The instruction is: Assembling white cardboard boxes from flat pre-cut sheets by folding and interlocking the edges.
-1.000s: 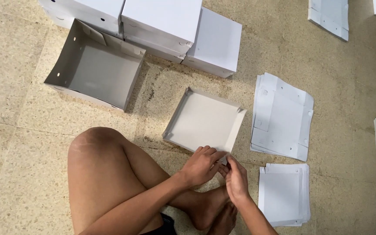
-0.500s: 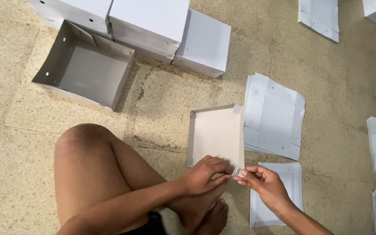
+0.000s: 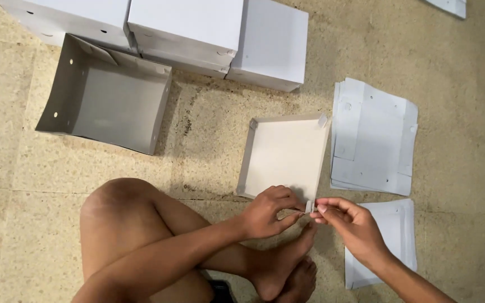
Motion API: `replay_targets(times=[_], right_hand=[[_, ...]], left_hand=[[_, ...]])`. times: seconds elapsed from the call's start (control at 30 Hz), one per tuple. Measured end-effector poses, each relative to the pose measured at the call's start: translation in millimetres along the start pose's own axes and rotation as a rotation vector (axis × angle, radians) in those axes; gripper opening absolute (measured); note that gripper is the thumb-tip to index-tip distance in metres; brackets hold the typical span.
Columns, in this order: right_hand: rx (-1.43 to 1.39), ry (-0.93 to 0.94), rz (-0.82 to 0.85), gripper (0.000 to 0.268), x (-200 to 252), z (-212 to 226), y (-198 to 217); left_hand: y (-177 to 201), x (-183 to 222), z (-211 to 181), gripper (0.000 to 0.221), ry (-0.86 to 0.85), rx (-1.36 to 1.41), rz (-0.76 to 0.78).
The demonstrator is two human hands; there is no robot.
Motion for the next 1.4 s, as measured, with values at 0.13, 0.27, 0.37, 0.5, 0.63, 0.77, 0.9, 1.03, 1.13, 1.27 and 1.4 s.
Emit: replay_targets(times=[0.13,0.27,0.37,0.5,0.63,0.77,0.9,1.03,1.13,1.27,1.4], right_hand=[[0.024,0.036,-0.004,0.022,-6.2,5.4,-7.4],[0.117,0.171,0.068,0.028,-11.5,9.9,-12.2],[0.214,0.273,0.066,0.021,9.5,32.9,-26.1],[0.2,0.289,0.065,0.014,3.7,26.7,-21.0],[0.254,0.323,-0.018,0.013,10.9,35.4,-15.1],[0.194,0.282,0.01,0.013,3.4,33.5,-12.3],[0.191,0.271,0.017,0.015,-7.8,21.8,-5.1],[0.17,0.275,0.038,0.015,-15.3,21.4,-3.0],[0.191,0.34,0.047,0.014,-16.2,22.1,-1.6],[0.211,0.435,0.076,0.009,-18.6,18.5,2.0],[0.2,0.464,0.063,0.008,-17.2,18.1,-2.5]], left_hand=[[1.0,4.8,10.8,0.014,0.048,0.129,-0.029],[5.4,5.6,21.6,0.012,0.073,0.234,-0.163],[13.4,0.4,22.6,0.015,0.04,0.194,-0.13],[25.3,-9.8,14.3,0.019,0.072,0.229,-0.142],[16.0,-9.5,17.8,0.013,0.072,0.193,-0.129],[3.1,-1.5,35.0,0.015,0.155,0.252,-0.122],[-0.6,-3.3,35.0,0.014,0.195,0.264,-0.108],[-1.1,-3.7,37.7,0.014,0.228,0.321,-0.153],[1.2,-5.8,35.4,0.015,0.24,0.405,-0.192],[5.6,-5.5,32.1,0.02,0.239,0.468,-0.2],[6.6,-5.0,28.5,0.016,0.235,0.485,-0.233]])
Point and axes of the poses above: each hand's wrist, its own x-axis away from the middle knuckle, its own y-axis out of the back of the hand, z = x × y, the point moved 5 cm from there along -x, towards the middle knuckle, and after that the axes turned 7 degrees about -y, right-handed, at the moved point
